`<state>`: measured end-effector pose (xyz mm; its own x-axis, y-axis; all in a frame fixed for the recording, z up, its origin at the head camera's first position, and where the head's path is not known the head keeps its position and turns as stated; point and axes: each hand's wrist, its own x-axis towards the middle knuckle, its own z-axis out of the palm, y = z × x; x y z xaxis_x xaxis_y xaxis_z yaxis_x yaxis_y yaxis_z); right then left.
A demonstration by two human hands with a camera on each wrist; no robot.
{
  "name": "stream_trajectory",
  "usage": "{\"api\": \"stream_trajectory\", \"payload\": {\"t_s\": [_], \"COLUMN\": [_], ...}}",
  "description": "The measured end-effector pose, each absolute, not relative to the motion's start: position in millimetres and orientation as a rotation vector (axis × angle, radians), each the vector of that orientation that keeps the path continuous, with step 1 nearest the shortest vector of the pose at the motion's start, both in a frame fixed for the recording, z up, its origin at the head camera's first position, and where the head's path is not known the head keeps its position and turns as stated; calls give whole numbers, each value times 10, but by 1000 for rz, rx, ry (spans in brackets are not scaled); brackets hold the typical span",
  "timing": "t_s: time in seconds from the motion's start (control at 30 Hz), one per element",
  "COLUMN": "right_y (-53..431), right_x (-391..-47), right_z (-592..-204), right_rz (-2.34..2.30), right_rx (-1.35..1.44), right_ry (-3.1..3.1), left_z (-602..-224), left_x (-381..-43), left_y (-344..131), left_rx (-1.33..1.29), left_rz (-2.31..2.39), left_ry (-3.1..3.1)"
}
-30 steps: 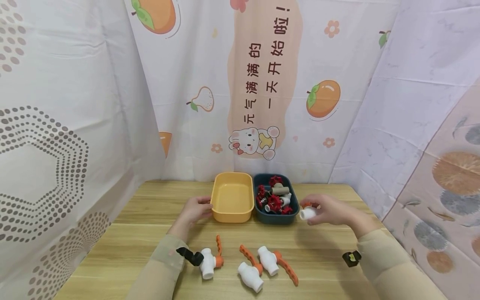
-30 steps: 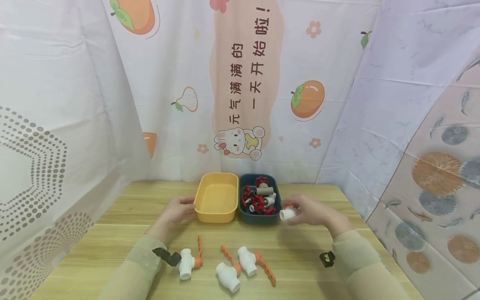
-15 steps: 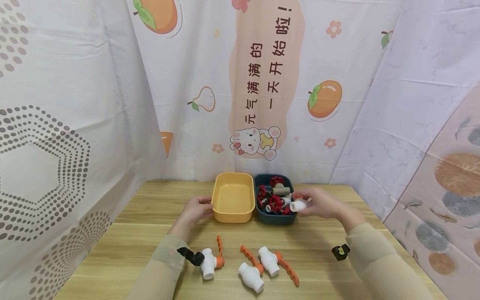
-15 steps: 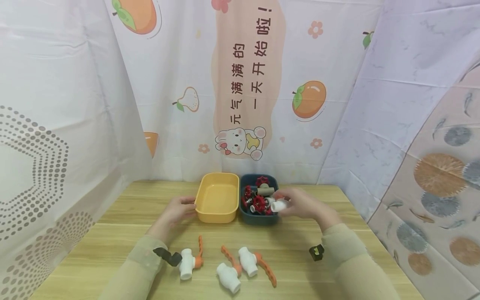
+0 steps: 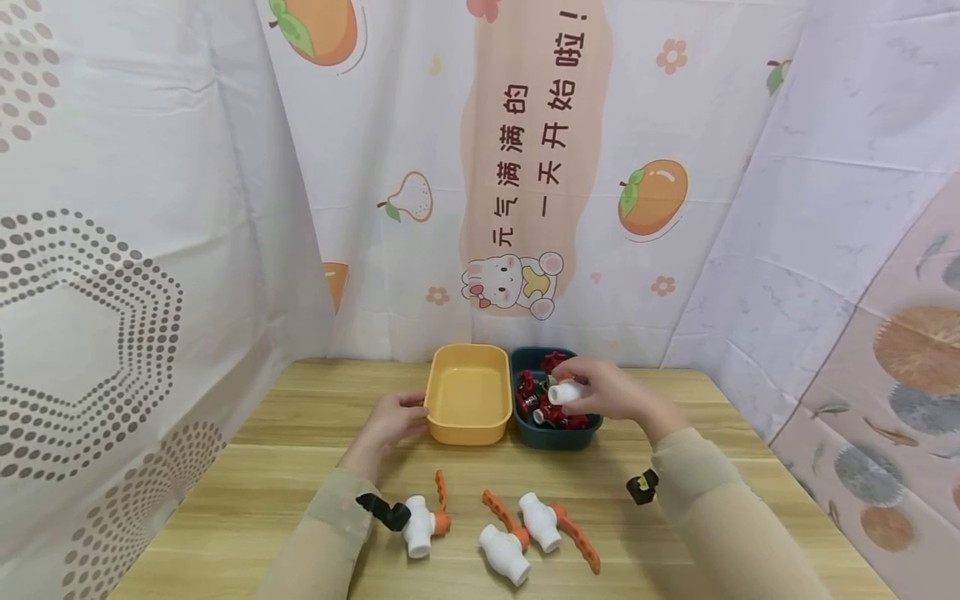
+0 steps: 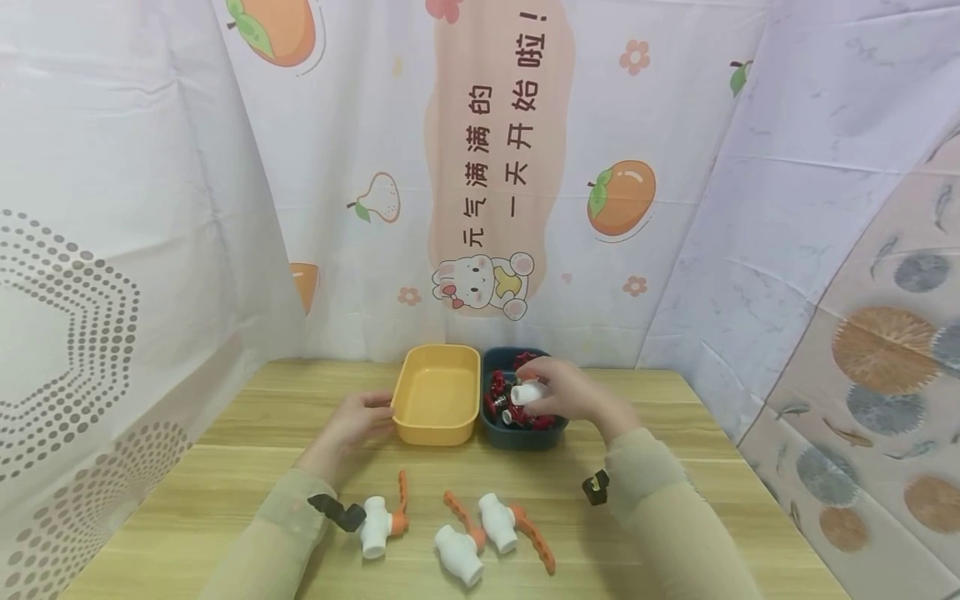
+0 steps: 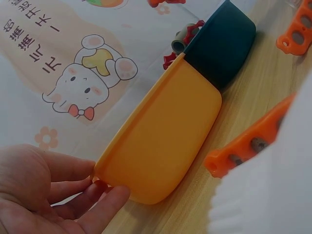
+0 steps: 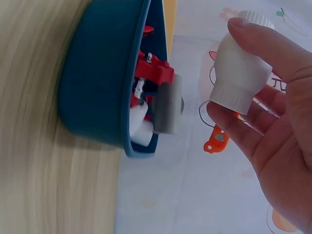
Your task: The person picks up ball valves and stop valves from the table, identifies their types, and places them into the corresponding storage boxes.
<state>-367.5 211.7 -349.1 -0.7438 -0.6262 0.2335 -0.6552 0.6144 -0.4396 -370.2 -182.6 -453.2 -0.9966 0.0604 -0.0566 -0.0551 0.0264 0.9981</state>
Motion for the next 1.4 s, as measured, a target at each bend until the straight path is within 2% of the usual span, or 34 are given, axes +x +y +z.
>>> {"api": "stream_trajectory", "payload": {"t_s": [0.83, 1.17, 1.4], "right_y": [1446, 1159, 1042], "right_x": [-4044, -4064, -4062], "right_z": [-3608, -3684, -3771], "right_rz": [759, 798, 809], "right_rx": [855, 720, 774], "right_ry": [-2833, -2959, -2970], "left_z": [-4530, -4516, -4510], "left_x": [-3716, -3712, -3701], "left_y": [-1821, -1832, -1832], "left_rx": [-6, -7, 19], "left_rz": [2125, 2134, 2138], "left_ry": [2198, 2202, 2185]}}
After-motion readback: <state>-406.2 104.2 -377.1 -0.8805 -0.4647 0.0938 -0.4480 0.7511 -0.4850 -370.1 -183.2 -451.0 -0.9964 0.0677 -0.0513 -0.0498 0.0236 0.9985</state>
